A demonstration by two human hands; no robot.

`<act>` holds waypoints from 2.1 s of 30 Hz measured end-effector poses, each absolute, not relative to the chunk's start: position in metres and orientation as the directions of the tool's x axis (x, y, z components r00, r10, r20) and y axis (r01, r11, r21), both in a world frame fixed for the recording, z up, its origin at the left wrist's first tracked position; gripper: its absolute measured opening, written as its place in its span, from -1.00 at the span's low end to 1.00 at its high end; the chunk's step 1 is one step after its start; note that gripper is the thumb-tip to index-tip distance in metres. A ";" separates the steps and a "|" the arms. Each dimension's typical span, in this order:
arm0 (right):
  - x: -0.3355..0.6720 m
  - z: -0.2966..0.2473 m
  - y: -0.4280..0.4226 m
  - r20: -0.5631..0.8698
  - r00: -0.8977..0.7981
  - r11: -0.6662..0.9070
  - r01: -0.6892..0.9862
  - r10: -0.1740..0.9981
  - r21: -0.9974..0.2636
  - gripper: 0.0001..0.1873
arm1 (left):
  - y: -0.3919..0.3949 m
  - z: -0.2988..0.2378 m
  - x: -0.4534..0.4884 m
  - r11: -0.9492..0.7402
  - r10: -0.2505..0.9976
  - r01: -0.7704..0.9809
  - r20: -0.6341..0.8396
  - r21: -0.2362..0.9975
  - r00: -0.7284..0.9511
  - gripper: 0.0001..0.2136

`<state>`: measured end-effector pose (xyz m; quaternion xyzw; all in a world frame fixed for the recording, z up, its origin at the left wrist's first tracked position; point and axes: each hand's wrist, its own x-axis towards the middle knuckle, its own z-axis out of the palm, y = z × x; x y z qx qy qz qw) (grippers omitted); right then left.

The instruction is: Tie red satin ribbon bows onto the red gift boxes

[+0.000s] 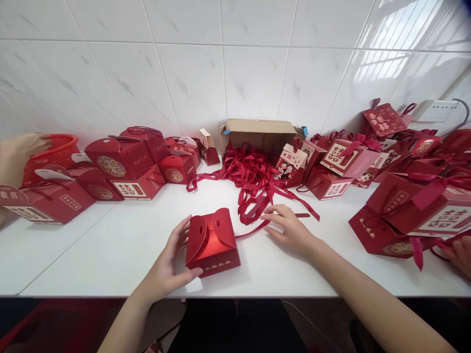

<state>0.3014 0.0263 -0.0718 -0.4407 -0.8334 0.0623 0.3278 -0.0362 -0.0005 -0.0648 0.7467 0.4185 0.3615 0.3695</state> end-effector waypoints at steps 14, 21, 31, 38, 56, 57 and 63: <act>0.279 -0.057 0.022 0.531 -0.174 0.534 0.528 0.829 -0.660 -0.86 | -0.008 -0.058 -0.033 -0.456 0.853 0.292 0.319 0.841 0.412 -0.34; 0.287 0.015 -0.005 0.611 0.286 0.602 0.129 0.738 -0.788 -0.80 | -0.010 -0.019 -0.011 -0.524 0.852 0.474 0.435 0.707 0.293 -0.63; 0.290 0.067 -0.049 0.686 0.439 0.738 0.073 0.580 -0.671 -0.92 | 0.006 -0.015 0.010 -0.571 0.820 0.527 0.414 0.630 0.394 -0.72; 0.243 0.030 -0.034 0.299 -0.045 0.301 0.227 0.953 -0.926 -0.66 | -0.004 -0.016 0.019 -0.578 0.816 0.577 0.413 0.577 0.404 -0.72; 0.220 0.015 -0.011 0.344 -0.098 0.324 0.637 0.934 -0.699 -0.73 | -0.006 -0.007 0.035 -0.573 0.815 0.580 0.479 0.579 0.328 -0.81; 0.218 0.014 -0.010 0.338 -0.105 0.323 0.641 0.935 -0.696 -0.73 | -0.006 -0.007 0.035 -0.566 0.820 0.577 0.476 0.589 0.318 -0.82; 0.211 0.012 -0.009 0.316 -0.137 0.323 0.666 0.939 -0.672 -0.73 | -0.003 -0.008 0.038 -0.530 0.845 0.559 0.452 0.638 0.286 -0.85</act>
